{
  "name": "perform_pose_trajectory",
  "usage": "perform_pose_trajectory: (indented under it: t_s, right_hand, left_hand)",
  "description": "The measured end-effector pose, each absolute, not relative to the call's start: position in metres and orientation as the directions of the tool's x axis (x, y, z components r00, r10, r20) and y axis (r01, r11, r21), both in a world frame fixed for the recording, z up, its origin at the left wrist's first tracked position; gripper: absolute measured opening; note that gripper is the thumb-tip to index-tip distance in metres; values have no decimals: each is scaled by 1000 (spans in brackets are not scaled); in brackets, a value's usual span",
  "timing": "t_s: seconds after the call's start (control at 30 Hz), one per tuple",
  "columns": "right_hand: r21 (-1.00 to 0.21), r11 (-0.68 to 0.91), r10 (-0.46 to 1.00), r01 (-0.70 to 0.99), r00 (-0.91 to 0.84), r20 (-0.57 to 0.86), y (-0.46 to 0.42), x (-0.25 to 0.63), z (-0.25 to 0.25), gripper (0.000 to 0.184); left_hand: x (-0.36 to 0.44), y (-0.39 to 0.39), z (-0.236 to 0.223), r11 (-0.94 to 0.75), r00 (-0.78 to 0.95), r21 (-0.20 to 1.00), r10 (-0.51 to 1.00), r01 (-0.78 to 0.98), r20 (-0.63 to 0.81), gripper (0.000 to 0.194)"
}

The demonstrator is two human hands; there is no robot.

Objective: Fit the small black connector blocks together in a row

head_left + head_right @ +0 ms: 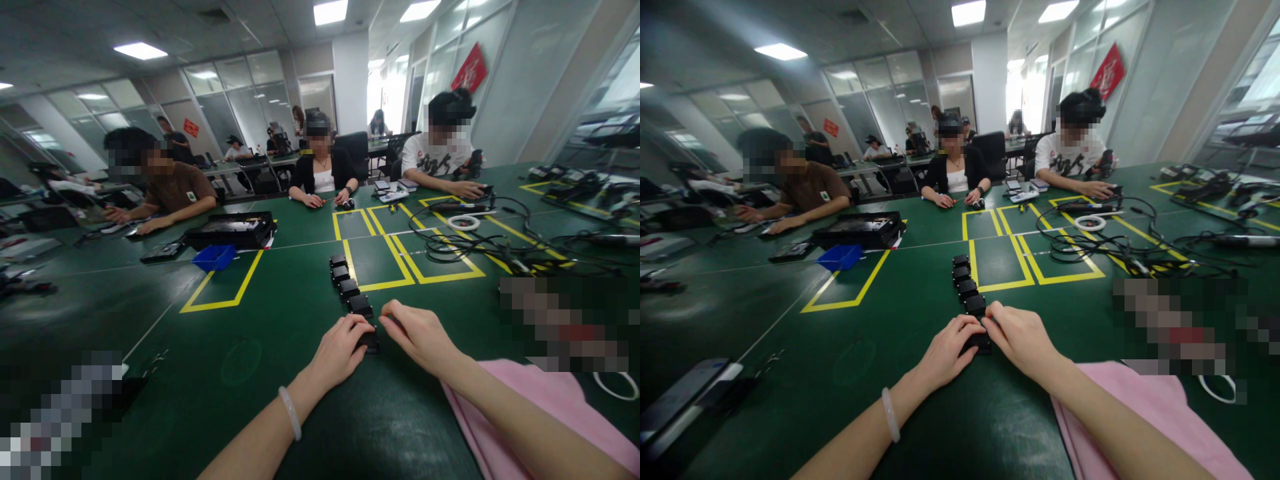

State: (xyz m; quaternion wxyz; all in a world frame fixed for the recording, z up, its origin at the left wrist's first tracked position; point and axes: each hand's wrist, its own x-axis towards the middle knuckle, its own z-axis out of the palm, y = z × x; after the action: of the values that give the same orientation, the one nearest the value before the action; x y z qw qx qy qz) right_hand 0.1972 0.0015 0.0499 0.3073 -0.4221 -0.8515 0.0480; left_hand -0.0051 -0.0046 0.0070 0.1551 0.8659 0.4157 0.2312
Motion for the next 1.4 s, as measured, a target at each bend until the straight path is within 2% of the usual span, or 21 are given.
perform_pose_trajectory:
  t_s: [0.33,0.7,0.93,1.27,1.4]
  right_hand:
    - [-355,656,738,667,-465,490,4,197,47,11]
    - [-367,628,760,687,-438,480,4,199,45,20]
    - [-370,632,757,680,-442,481,5,198,45,11]
    - [-373,613,775,697,-438,455,3,200,48,17]
    - [-377,613,773,695,-429,467,5,199,45,12]
  left_hand:
    - [-5,-5,8,-595,541,466,800,655,261,40]
    - [-5,-4,8,-594,542,474,800,650,258,41]
    - [-5,-5,8,-595,545,483,798,643,258,41]
    - [-5,-5,8,-592,542,470,801,655,254,41]
    - [-5,-5,7,-590,540,469,803,657,254,40]
